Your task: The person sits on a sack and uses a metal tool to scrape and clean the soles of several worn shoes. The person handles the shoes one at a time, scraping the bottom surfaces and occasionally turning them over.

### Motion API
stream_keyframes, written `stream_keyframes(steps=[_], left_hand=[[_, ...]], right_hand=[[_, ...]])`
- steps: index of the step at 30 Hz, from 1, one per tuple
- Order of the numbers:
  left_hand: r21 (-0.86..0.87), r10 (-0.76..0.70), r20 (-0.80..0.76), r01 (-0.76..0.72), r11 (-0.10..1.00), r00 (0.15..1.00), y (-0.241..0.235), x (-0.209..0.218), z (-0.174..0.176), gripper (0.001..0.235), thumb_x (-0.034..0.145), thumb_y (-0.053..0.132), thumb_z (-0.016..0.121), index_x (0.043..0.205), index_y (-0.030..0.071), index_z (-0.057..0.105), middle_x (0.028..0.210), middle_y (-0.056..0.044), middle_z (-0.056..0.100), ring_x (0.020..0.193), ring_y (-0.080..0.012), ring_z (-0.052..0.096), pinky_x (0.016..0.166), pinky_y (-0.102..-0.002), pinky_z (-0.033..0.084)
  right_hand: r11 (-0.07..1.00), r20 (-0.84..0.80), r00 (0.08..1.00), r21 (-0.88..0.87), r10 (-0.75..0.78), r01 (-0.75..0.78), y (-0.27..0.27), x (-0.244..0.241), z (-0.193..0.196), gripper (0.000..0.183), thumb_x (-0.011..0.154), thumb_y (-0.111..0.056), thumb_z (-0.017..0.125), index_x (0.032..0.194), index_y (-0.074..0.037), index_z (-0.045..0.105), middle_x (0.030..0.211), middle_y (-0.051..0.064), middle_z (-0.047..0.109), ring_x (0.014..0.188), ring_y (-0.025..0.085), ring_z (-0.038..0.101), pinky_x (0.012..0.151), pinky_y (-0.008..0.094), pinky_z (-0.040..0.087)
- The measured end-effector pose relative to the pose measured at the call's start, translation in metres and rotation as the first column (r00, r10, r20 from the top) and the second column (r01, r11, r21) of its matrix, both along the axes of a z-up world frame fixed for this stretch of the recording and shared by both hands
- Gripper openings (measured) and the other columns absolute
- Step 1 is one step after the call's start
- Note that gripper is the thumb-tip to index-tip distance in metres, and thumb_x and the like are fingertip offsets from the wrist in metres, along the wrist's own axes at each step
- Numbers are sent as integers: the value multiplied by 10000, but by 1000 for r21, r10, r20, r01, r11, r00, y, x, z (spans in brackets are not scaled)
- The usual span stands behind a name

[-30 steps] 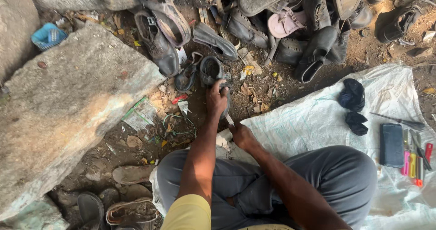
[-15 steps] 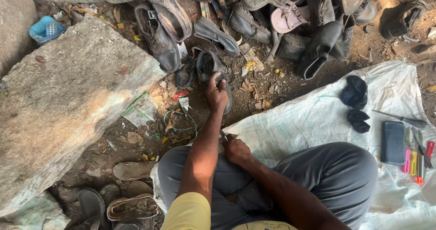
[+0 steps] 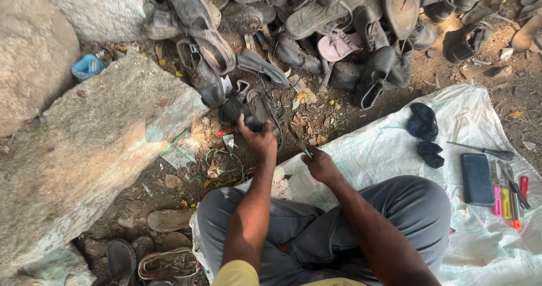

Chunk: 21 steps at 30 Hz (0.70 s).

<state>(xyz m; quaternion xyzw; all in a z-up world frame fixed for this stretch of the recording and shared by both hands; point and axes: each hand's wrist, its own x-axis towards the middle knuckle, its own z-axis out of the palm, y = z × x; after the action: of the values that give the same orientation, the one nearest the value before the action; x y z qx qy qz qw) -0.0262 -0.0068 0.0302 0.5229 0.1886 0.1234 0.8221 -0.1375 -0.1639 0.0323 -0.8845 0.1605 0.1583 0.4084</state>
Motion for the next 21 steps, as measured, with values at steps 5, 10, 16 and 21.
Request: stream_keyframes(steps=[5,10,16,21], left_hand=[[-72,93,-33,-95,993,995,-9,-41,-15,859,891,-13,697,1594,179,243,1292,-218,504,907,-243,634,650,-264,589],[675,154,-472,243,696,868,28,-34,-30,991,842,148,830,1582,102,173,1327,-316,519,1096,-415,620,894,-453,571],[630,-98,-648,603,489,756,80,-57,-25,977,880,454,765,1550,-22,236,1281,-330,634,1181,-487,617,987,-516,507],[654,-130,-712,719,235,690,95,-49,3,904,847,473,755,1512,17,346,1314,-292,645,1184,-465,642,992,-532,526]], right_hand=[[989,53,993,-103,108,-103,25,-12,-68,384,1016,-312,512,1286,-57,610,1031,328,699,982,512,673,861,562,536],[989,21,997,-131,75,-72,27,-9,-49,375,1006,-357,531,1260,-107,648,1067,293,718,1027,510,669,896,589,533],[982,6,998,-181,55,-53,40,24,-4,441,962,-338,603,1358,-147,557,1103,259,714,1015,476,691,863,561,551],[853,66,921,-407,384,-327,46,83,-36,528,880,-151,625,1392,-249,546,1309,183,573,1007,439,684,832,526,577]])
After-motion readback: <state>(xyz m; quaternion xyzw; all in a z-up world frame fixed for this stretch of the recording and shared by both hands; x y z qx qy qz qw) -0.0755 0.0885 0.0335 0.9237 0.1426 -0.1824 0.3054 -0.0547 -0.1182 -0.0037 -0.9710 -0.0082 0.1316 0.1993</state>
